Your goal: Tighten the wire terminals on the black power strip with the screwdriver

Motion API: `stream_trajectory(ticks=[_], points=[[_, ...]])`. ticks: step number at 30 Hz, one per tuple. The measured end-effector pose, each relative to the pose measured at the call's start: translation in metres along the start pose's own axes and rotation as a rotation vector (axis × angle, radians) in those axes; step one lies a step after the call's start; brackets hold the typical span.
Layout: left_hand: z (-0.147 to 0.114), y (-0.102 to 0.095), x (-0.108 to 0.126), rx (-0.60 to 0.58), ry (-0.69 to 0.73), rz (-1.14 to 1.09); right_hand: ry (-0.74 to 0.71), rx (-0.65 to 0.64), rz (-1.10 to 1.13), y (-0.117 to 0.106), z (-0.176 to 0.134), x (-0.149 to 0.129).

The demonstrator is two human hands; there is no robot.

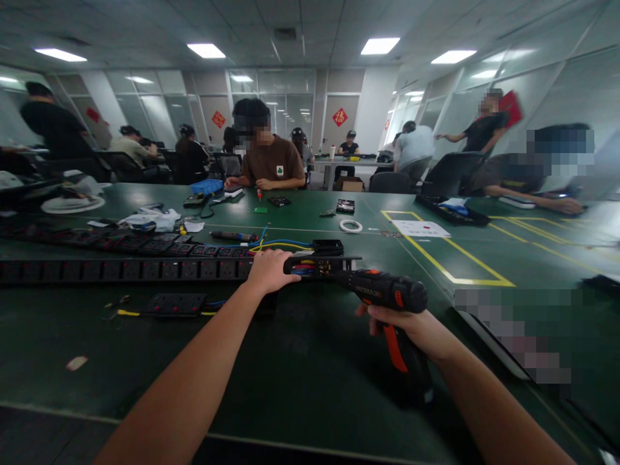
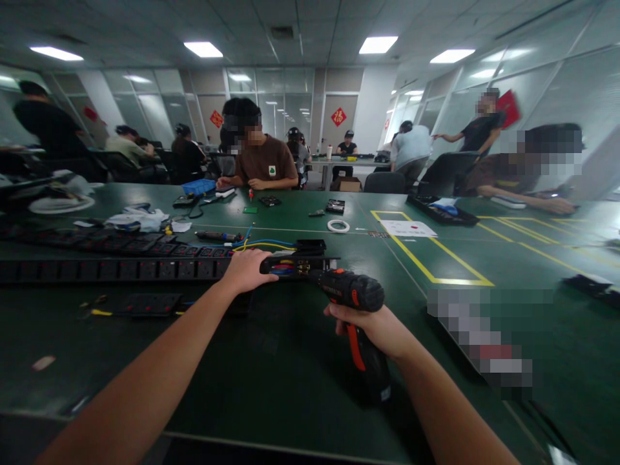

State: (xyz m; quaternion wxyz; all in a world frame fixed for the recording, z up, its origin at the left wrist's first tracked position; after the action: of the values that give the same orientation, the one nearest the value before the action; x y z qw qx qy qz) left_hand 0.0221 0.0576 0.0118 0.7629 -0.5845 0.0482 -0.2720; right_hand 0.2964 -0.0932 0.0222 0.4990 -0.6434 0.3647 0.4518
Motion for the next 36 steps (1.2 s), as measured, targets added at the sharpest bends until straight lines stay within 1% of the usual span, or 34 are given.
stream_trajectory(ticks=[4, 18, 30, 36], points=[[0.0002, 0.0006, -0.0005, -0.008, -0.003, -0.001, 0.003, -0.010, 0.017, 0.0012, -0.0008, -0.0014], [0.0000, 0.0001, -0.0005, -0.022, -0.016, -0.014, 0.048, 0.027, -0.083, 0.0004, -0.0031, -0.0036], [-0.0006, -0.0028, 0.0015, -0.019, -0.024, -0.005, 0.058, 0.030, -0.103, 0.0003, -0.0033, -0.0038], [-0.0013, -0.0029, 0.0021, -0.022, -0.015, -0.009, 0.067, 0.023, -0.073, 0.0012, -0.0032, -0.0025]])
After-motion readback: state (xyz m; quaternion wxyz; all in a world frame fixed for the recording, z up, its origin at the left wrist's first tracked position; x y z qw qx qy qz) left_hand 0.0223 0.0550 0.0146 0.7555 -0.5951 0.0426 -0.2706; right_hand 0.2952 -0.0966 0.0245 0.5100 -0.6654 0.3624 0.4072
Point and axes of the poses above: each hand's wrist, its own z-axis towards the middle knuckle, its own y-axis out of the palm, x = y × z, the point moved 6 cm from there along z, towards the middle knuckle, and after that the axes turned 11 degrees about -z, right-handed, at the moved point
